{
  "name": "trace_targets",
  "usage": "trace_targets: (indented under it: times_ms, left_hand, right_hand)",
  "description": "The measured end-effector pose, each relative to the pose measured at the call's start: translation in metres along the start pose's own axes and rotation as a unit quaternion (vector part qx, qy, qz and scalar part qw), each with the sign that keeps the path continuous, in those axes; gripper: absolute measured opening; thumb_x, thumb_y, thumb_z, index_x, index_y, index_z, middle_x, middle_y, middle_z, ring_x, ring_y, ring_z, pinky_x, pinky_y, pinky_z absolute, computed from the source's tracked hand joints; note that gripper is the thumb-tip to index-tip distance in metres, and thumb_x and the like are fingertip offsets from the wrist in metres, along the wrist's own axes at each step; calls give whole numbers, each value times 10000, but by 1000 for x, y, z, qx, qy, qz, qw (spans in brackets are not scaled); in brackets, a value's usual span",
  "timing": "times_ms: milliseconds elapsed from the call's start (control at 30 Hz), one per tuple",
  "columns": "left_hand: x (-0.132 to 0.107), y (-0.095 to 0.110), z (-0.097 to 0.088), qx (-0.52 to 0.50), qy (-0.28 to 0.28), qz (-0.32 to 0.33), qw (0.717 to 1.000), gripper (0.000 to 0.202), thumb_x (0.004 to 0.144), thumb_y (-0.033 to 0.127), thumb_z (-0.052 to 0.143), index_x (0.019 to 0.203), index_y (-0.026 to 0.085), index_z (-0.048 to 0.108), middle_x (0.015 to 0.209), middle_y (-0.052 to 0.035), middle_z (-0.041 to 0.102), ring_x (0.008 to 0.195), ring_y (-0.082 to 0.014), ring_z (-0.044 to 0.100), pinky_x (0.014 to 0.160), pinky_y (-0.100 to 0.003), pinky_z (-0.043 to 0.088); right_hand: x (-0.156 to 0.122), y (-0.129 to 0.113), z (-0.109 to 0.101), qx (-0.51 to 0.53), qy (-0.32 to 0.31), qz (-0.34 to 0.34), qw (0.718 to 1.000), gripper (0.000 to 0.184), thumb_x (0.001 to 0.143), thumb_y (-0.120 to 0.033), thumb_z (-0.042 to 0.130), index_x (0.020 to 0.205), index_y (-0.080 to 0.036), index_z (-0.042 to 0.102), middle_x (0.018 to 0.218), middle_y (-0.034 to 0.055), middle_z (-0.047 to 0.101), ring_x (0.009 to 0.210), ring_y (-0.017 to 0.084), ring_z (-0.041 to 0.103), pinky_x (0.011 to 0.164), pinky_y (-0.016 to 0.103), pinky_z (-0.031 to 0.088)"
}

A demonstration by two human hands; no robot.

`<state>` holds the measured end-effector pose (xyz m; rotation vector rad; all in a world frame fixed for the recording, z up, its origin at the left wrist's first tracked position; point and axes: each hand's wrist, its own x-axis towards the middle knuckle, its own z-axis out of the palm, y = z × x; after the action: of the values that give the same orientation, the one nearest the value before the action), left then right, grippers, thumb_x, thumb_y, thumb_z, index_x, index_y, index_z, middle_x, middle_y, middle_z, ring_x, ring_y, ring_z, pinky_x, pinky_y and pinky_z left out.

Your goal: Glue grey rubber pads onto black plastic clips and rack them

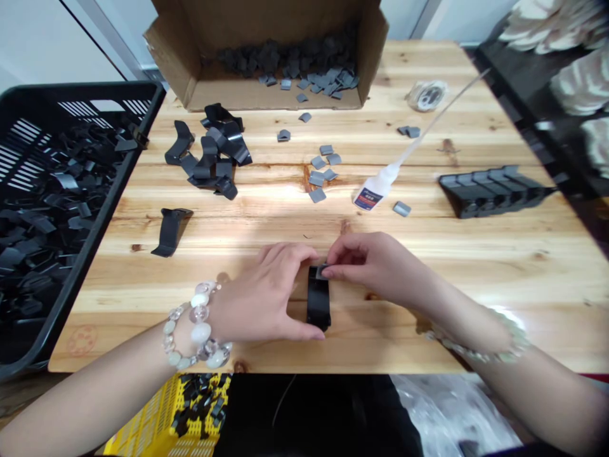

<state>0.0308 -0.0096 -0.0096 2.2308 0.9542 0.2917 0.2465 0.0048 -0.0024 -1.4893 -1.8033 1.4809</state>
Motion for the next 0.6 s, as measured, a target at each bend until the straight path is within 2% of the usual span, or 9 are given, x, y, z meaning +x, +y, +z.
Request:
trace_targets:
  times_ms: [167,600]
  left_hand:
    - [1,4,3,15,-2,15,1000,766,660,507,748,1237,203,347,1250,-126,490,1173,-320,463,984,-520,398]
    - [1,2,4,19,-2,23,1000,654,690,503,723,1182,225,395,1193,-108,520,1148,-313,474,967,-501,400]
  right_hand:
    - [0,-3,4,-74,5,-2,997,107,732,-259,728,702,-178,665,619,-28,599,581,88,513,540,238,381]
    - [2,-5,5,-129,4,-18,991,105,729,-260,728,686,-188,666,664,-5,631,597,112,534,580,264,381]
